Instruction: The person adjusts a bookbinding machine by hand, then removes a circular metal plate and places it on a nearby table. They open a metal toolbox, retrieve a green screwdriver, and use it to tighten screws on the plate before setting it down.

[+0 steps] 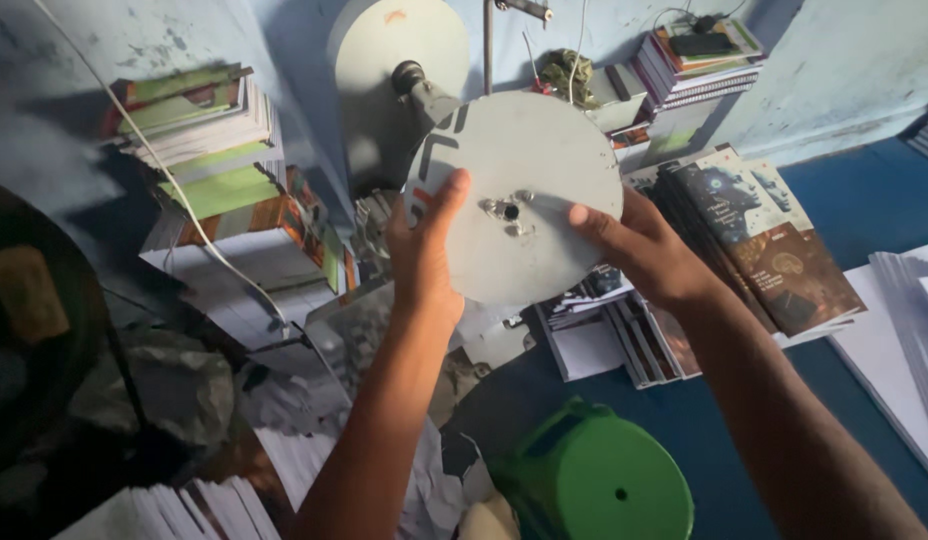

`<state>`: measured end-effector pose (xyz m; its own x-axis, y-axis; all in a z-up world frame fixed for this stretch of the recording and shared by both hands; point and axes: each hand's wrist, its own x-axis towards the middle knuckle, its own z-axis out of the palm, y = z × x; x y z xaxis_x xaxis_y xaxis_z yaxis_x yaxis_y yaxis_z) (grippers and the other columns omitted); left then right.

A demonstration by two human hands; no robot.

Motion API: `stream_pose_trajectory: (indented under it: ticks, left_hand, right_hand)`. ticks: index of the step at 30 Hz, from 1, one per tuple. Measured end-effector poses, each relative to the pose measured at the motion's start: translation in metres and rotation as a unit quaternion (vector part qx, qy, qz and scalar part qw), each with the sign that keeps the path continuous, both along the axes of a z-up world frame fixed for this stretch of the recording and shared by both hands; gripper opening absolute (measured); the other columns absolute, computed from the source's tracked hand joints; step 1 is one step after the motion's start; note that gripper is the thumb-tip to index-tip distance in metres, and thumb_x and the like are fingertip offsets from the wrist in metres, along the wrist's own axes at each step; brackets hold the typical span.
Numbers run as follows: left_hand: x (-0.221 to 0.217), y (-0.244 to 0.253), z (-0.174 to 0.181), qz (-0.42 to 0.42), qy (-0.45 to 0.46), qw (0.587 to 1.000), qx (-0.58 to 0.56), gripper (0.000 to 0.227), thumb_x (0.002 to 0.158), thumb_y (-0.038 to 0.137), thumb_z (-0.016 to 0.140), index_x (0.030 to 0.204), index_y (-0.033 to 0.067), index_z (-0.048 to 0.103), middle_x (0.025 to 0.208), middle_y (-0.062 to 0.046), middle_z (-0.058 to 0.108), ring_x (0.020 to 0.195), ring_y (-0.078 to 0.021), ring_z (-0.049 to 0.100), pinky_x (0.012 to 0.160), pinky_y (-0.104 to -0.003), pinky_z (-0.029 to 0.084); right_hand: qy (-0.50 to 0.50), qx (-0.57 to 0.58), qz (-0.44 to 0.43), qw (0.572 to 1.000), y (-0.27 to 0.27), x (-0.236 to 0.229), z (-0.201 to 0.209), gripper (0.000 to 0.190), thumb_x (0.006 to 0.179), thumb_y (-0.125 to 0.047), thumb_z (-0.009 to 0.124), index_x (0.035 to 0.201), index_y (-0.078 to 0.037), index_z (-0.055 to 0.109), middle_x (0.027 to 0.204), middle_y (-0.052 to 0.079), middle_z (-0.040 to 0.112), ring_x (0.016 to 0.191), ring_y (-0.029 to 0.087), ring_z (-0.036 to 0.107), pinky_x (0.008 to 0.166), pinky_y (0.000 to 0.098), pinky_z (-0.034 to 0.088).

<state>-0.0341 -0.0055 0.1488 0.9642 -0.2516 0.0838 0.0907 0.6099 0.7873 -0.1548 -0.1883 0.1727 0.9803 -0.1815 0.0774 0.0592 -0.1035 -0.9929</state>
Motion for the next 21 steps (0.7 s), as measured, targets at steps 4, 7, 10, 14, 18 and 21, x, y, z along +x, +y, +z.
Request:
stream_pose_trajectory:
  ticks: [4, 7, 10, 14, 18, 21]
  left_hand:
    - [-0.013, 0.0, -0.003, -0.007, -0.007, 1.0, -0.004, 0.046, 0.081, 0.025, 0.085, 0.118, 0.0054, 0.067, 0.102, -0.001, 0.064, 0.093, -0.0115, 0.062, 0.079, -0.029, 0.051]
    - [-0.019, 0.001, -0.003, -0.023, -0.012, 1.0, 0.01, 0.048, 0.081, 0.029, 0.085, 0.119, 0.0053, 0.067, 0.104, -0.003, 0.065, 0.094, -0.012, 0.063, 0.081, -0.03, 0.052]
    - [-0.02, 0.001, 0.0, -0.02, -0.008, 0.999, 0.043, 0.048, 0.084, 0.031, 0.086, 0.114, 0.0023, 0.063, 0.105, -0.006, 0.066, 0.095, -0.015, 0.063, 0.082, -0.033, 0.053]
    - [-0.024, 0.003, 0.004, -0.048, -0.009, 0.999, 0.023, 0.052, 0.08, 0.032, 0.085, 0.118, 0.0043, 0.065, 0.107, -0.006, 0.067, 0.098, -0.0166, 0.065, 0.085, -0.035, 0.055]
    - [-0.032, 0.006, 0.009, -0.05, -0.01, 0.998, 0.034, 0.054, 0.079, 0.034, 0.085, 0.118, 0.0039, 0.065, 0.108, -0.008, 0.068, 0.099, -0.0184, 0.066, 0.086, -0.036, 0.056]
    - [-0.039, 0.007, 0.011, -0.053, -0.015, 0.998, 0.025, 0.056, 0.077, 0.035, 0.085, 0.121, 0.005, 0.066, 0.11, -0.007, 0.068, 0.101, -0.0181, 0.066, 0.087, -0.036, 0.056]
  right_hand:
    - [-0.023, 0.037, 0.014, 0.999, 0.0, -0.015, -0.003, 0.072, 0.096, -0.044, 0.063, 0.146, 0.005, 0.046, 0.13, 0.015, 0.065, 0.118, 0.022, 0.063, 0.097, 0.0385, 0.054]
    - [0.008, 0.021, -0.021, 1.0, -0.001, -0.021, -0.005, 0.071, 0.096, -0.045, 0.062, 0.144, 0.005, 0.049, 0.123, 0.015, 0.066, 0.11, 0.023, 0.065, 0.091, 0.0397, 0.056]
    - [-0.014, 0.046, -0.003, 0.999, -0.005, -0.025, -0.006, 0.073, 0.094, -0.045, 0.062, 0.145, 0.004, 0.045, 0.124, 0.014, 0.065, 0.109, 0.022, 0.067, 0.09, 0.0399, 0.059]
    - [-0.011, 0.037, -0.013, 0.999, -0.006, -0.027, -0.007, 0.074, 0.096, -0.048, 0.061, 0.145, 0.005, 0.046, 0.121, 0.014, 0.065, 0.107, 0.022, 0.066, 0.091, 0.0392, 0.057]
    - [-0.011, 0.026, -0.013, 1.0, -0.005, -0.033, -0.007, 0.074, 0.098, -0.049, 0.06, 0.145, 0.007, 0.048, 0.119, 0.015, 0.064, 0.105, 0.022, 0.065, 0.088, 0.0393, 0.056]
    - [-0.016, 0.022, -0.009, 1.0, -0.004, -0.04, -0.004, 0.075, 0.097, -0.05, 0.06, 0.143, 0.007, 0.046, 0.121, 0.015, 0.065, 0.108, 0.021, 0.066, 0.091, 0.0388, 0.057]
